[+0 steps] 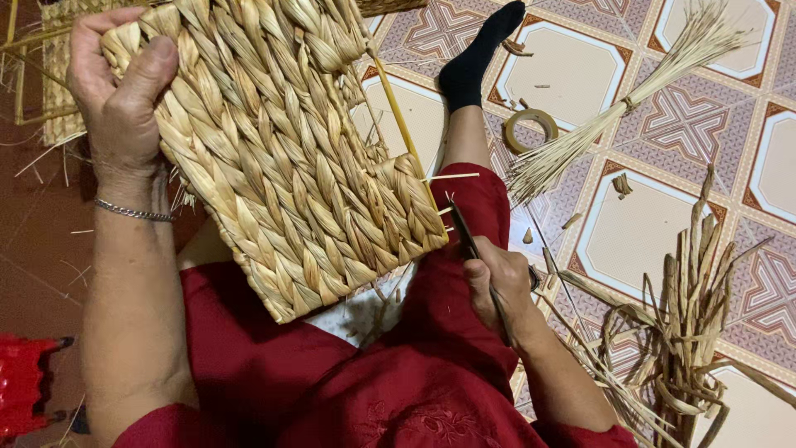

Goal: The person weaves dried palm leaves into the rim of a rectangular basket, then uses scissors to trim excess strands and tucks the ends into the weave. The basket is rotated and inspected during the process.

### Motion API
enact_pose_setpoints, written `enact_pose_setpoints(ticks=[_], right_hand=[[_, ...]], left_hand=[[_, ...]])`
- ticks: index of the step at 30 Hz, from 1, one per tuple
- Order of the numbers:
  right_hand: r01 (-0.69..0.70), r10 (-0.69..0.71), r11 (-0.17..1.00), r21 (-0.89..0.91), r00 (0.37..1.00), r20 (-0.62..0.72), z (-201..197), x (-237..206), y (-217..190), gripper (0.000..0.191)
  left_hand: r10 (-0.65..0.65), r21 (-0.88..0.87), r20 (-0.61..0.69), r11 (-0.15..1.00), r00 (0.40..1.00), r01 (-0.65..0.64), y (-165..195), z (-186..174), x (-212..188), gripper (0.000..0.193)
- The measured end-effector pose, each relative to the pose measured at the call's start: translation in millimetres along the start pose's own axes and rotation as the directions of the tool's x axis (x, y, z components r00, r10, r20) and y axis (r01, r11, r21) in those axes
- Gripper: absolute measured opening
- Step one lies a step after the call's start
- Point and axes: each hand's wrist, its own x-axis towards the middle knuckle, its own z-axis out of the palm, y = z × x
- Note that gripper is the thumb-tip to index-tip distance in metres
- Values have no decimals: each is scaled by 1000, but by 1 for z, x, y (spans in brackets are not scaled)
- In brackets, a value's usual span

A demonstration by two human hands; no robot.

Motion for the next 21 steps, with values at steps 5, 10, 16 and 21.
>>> enact_pose_setpoints(ticks=[5,10,16,21], right_hand=[[12,-13,1000,-15,1000,-13,7,-1,4,58],[69,-69,998,-9,998,7,-2,1,-5,71],[28,-27,1000,-3,999,47,-7,4,-9,70],[40,-39,998,-42,999,27,-3,1,-1,67]], left_hand=[[107,27,40,994,993,-108,-2,-1,1,36],[42,25,14,999,999,-43,-2,-2,-1,37],[40,46,6,998,999,-40,-2,-2,-2,37],[-13,-11,8,1000,1000,13,-4,-4,-6,38]])
